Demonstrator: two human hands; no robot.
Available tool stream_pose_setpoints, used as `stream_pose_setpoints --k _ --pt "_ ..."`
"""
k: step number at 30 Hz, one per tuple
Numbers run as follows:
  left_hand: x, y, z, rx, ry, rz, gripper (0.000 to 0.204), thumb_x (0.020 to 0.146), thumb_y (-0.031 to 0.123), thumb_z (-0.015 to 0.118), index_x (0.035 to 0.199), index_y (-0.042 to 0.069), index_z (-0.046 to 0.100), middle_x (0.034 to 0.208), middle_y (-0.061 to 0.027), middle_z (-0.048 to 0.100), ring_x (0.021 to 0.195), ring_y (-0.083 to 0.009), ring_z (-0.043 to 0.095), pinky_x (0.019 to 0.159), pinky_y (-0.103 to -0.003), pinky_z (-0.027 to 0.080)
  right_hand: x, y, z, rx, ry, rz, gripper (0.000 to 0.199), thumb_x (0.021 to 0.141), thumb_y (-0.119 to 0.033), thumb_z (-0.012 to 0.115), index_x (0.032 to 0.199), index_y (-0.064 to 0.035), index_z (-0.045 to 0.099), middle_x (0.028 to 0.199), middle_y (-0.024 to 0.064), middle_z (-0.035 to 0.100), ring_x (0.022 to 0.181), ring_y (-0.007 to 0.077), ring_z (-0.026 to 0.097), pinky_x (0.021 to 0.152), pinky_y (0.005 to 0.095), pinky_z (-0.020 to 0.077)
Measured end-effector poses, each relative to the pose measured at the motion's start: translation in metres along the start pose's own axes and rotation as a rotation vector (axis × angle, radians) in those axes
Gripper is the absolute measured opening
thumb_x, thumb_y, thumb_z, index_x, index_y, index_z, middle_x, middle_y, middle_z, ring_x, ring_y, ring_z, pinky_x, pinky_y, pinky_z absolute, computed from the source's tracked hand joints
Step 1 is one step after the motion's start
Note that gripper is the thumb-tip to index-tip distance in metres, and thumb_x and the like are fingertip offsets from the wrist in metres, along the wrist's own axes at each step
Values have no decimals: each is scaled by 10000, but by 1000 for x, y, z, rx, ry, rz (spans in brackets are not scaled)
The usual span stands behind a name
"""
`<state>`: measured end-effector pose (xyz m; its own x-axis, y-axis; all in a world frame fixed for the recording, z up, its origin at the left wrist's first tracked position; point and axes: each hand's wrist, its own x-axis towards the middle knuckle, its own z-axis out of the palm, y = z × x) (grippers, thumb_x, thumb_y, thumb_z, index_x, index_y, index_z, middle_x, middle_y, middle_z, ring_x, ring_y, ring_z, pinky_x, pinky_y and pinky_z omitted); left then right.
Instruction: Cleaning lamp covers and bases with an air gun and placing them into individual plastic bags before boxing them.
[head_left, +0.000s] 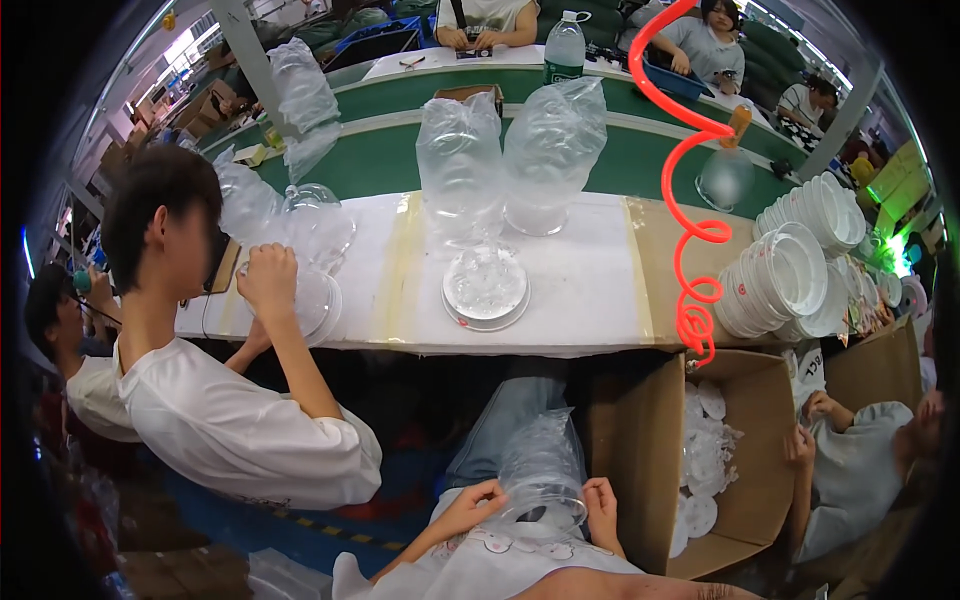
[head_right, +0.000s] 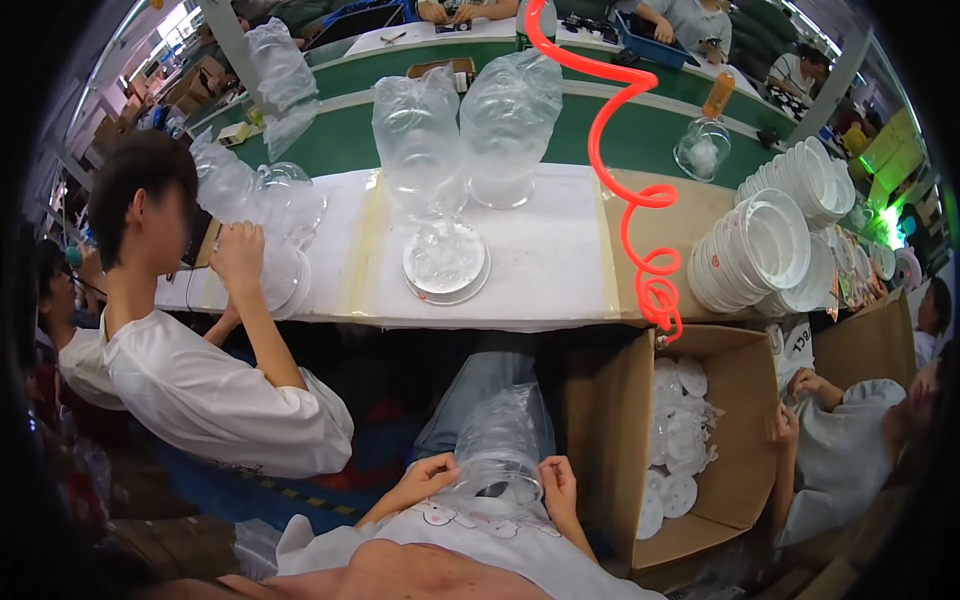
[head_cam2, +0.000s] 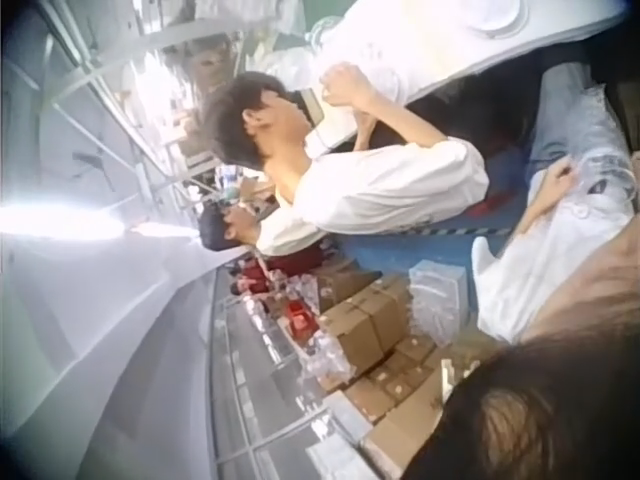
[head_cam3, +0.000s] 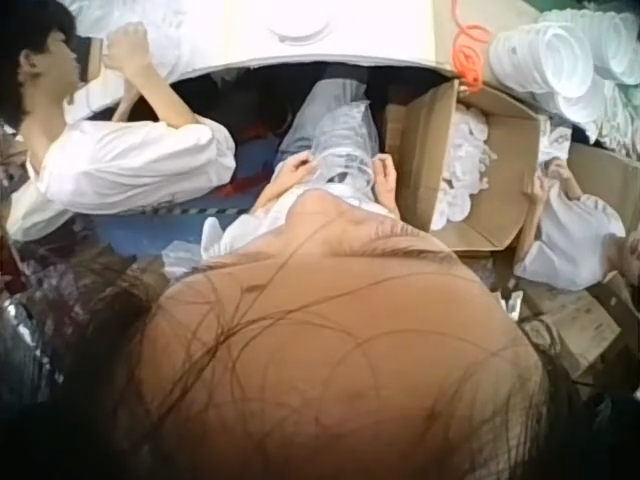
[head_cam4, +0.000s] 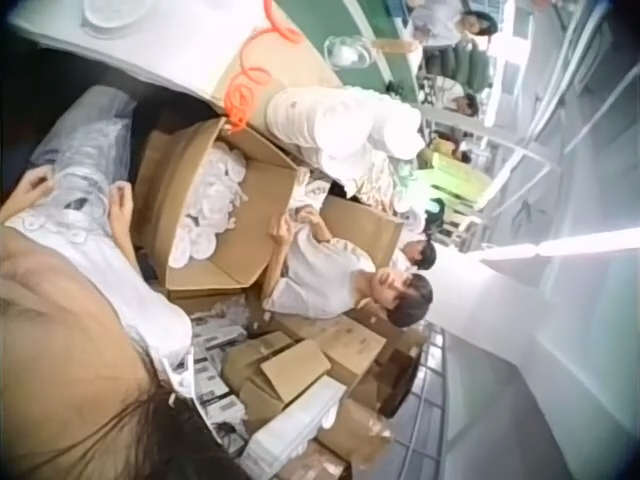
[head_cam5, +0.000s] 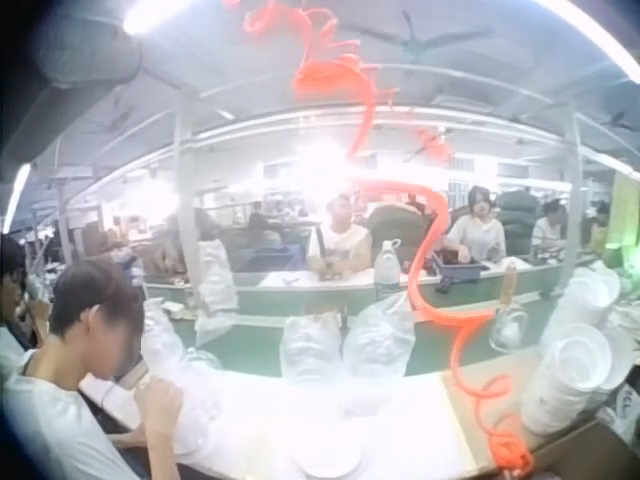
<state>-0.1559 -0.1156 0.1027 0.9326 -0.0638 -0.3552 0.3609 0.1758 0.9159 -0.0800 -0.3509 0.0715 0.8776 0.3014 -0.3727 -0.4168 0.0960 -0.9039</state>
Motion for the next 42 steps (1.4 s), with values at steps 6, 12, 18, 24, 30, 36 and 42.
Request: stream_pose_setpoints --k 6,12,18,24,30,36,42 --pt "13 -16 -9 -101 26 17 181 863 162 522 737 40 473 675 36 405 621 -36 362 556 -183 300 -3 -9 -2 -52 -215 10 284 702 37 662 858 -56 443 757 -4 470 690 59 497 611 178 418" --pt "24 -12 0 392 302 274 178 814 106 571 695 10 478 613 -60 441 531 -118 440 486 -240 349 21 5 -13 -85 -220 72 284 665 31 703 775 -55 456 682 -13 481 632 56 511 595 185 437" --pt "25 8 4 901 377 597 157 741 69 632 681 5 502 613 -94 474 492 -209 496 443 -282 375 35 -1 6 -79 -123 -14 256 711 -81 705 739 -57 452 668 -31 493 607 11 482 532 152 396" --pt "14 35 -31 174 -440 -15 72 789 72 588 783 1 597 763 -79 607 708 -135 574 625 -244 430 29 1 1 -240 -64 -55 243 755 -82 661 764 -56 419 663 -33 454 608 9 445 523 153 362" --pt "55 9 -62 -252 59 149 393 896 324 420 1025 -35 518 854 -116 598 783 -178 577 709 -257 438 21 -7 12 -477 -140 -176 221 773 -135 593 840 -62 395 623 8 405 554 93 418 505 243 357" --pt "145 -59 -47 35 202 63 322 884 256 489 1037 -24 535 974 -94 583 892 -146 547 734 -236 422 14 -20 22 -531 -242 -316 179 737 -85 559 741 -44 385 576 77 394 498 184 398 485 299 347" --pt "187 -46 -39 -16 137 27 298 881 253 492 1050 14 546 1000 -77 576 928 -139 531 799 -230 394 12 -19 28 -581 -275 -495 178 701 -48 584 734 -36 410 599 88 408 502 239 442 484 319 366"
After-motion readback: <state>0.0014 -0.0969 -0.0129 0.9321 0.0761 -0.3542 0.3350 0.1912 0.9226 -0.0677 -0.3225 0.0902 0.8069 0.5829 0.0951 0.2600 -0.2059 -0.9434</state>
